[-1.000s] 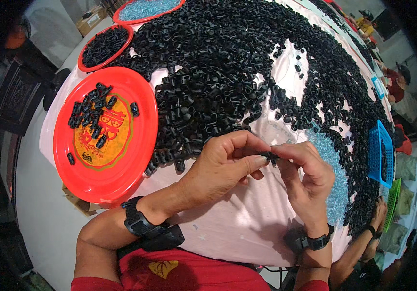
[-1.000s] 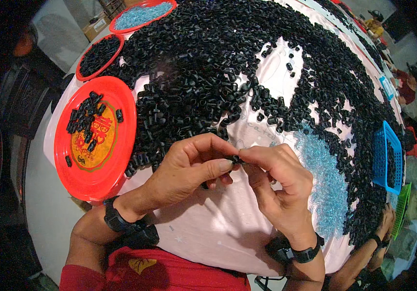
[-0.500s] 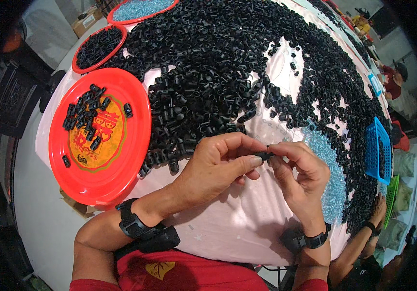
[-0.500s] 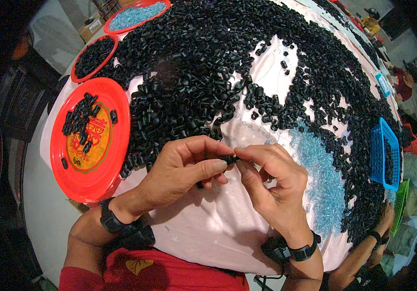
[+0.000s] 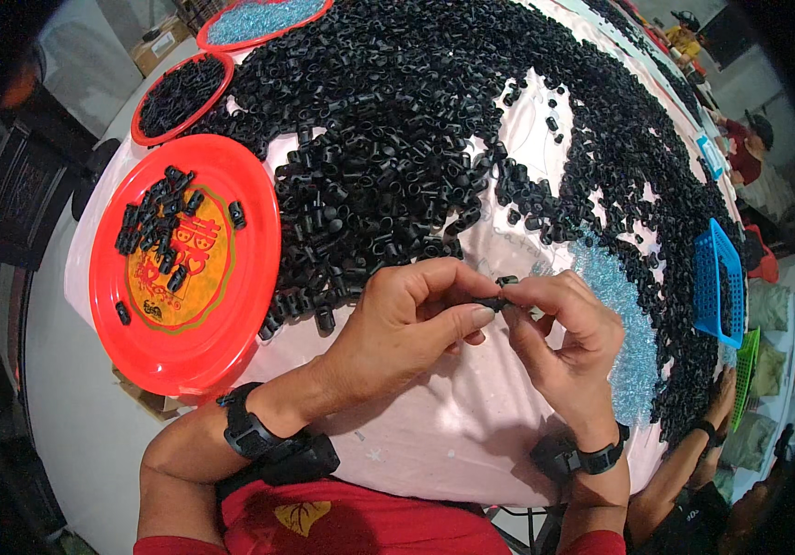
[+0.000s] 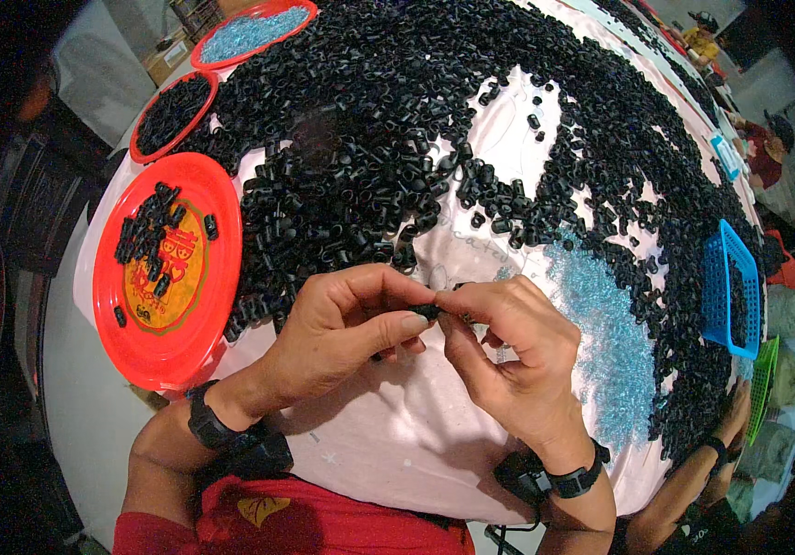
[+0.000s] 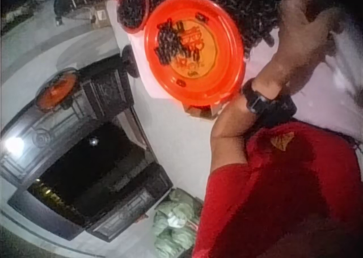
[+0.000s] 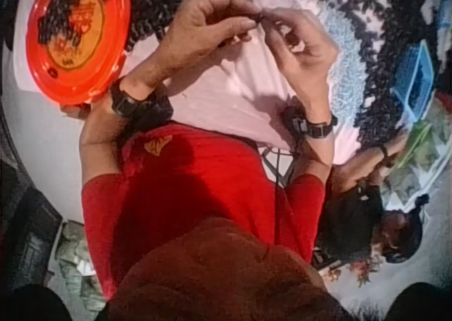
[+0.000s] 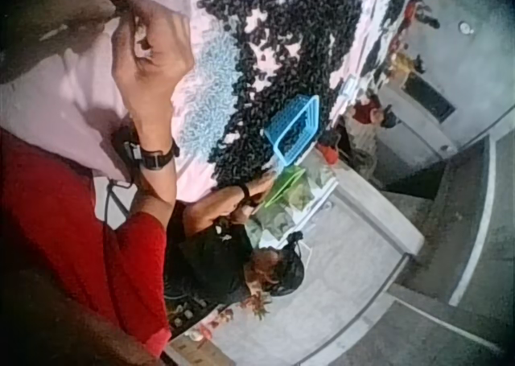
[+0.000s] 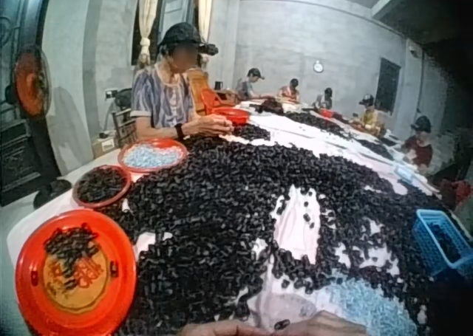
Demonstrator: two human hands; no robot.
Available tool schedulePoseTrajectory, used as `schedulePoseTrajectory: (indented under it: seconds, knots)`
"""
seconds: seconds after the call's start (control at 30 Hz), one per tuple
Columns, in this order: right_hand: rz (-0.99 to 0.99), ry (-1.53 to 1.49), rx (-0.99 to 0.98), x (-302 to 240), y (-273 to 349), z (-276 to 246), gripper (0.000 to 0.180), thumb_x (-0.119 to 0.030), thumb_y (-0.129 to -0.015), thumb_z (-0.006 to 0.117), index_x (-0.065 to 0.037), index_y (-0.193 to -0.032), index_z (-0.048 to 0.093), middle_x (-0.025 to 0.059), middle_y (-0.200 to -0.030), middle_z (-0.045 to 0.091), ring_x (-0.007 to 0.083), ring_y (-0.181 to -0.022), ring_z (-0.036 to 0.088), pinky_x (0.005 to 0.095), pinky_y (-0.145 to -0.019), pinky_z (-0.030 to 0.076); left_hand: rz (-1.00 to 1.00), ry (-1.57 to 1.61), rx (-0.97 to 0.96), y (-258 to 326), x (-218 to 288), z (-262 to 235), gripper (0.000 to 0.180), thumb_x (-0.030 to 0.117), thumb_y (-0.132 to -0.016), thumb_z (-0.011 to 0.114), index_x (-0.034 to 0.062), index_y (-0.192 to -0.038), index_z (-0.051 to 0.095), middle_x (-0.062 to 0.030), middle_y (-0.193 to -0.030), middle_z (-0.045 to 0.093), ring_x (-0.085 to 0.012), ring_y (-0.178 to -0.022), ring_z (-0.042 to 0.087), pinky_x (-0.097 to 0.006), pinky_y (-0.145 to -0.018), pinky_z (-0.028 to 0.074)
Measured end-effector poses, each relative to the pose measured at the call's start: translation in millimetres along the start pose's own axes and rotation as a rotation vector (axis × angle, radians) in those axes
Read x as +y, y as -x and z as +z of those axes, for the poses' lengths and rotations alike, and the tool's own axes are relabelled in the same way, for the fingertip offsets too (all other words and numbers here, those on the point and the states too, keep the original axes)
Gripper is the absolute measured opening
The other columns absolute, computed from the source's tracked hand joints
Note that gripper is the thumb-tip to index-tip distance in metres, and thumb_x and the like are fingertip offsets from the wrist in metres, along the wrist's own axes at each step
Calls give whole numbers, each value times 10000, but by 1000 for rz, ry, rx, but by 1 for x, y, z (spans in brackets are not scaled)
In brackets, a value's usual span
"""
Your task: Assembling or sorting small black plastic components at a large table.
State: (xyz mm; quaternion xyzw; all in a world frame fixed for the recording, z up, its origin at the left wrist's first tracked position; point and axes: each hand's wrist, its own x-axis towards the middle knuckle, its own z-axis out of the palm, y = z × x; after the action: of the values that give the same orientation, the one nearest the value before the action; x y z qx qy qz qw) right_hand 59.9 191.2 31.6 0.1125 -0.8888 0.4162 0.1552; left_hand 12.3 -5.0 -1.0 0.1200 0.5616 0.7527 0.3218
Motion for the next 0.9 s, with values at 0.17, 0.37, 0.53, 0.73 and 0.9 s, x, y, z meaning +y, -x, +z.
schedulePoseTrajectory:
  seconds: [0.17,0.37,0.53,0.73,0.9]
  knots:
    - [-22,-22,-33,6,2,-3,198,39,-794,760,-36,-977,760,75,-891,745,157,-734,651,265,-584,494,22,-42,18,0,-3,5,188,57,-980,680,14,-1163,686,-4,-962,700,-60,-847,659,-219,-765,548]
    - [-61,17,-66,6,0,-6,183,20,-796,765,-32,-970,757,73,-889,741,157,-735,651,262,-592,500,83,-69,38,0,-6,5,153,39,-973,662,-15,-1113,697,-22,-876,713,-52,-809,657,-206,-670,518]
    - [94,-83,-35,5,1,-5,177,21,-796,760,-28,-965,753,68,-880,735,152,-736,651,259,-600,504,16,8,30,1,0,6,168,50,-974,675,-1,-1133,693,-15,-910,708,-52,-815,653,-211,-702,526]
    - [-6,-9,-67,4,1,-6,156,32,-779,751,-29,-922,735,72,-877,732,162,-720,641,269,-604,502,-21,-100,16,1,0,6,168,62,-971,693,12,-1131,702,-8,-915,710,-49,-817,645,-212,-727,530]
    - [-23,35,-76,1,0,-4,151,46,-750,749,-27,-876,707,87,-877,731,185,-700,630,285,-611,501,79,-239,63,2,-1,7,139,65,-959,705,2,-1082,720,-14,-842,717,-41,-765,645,-213,-660,523]
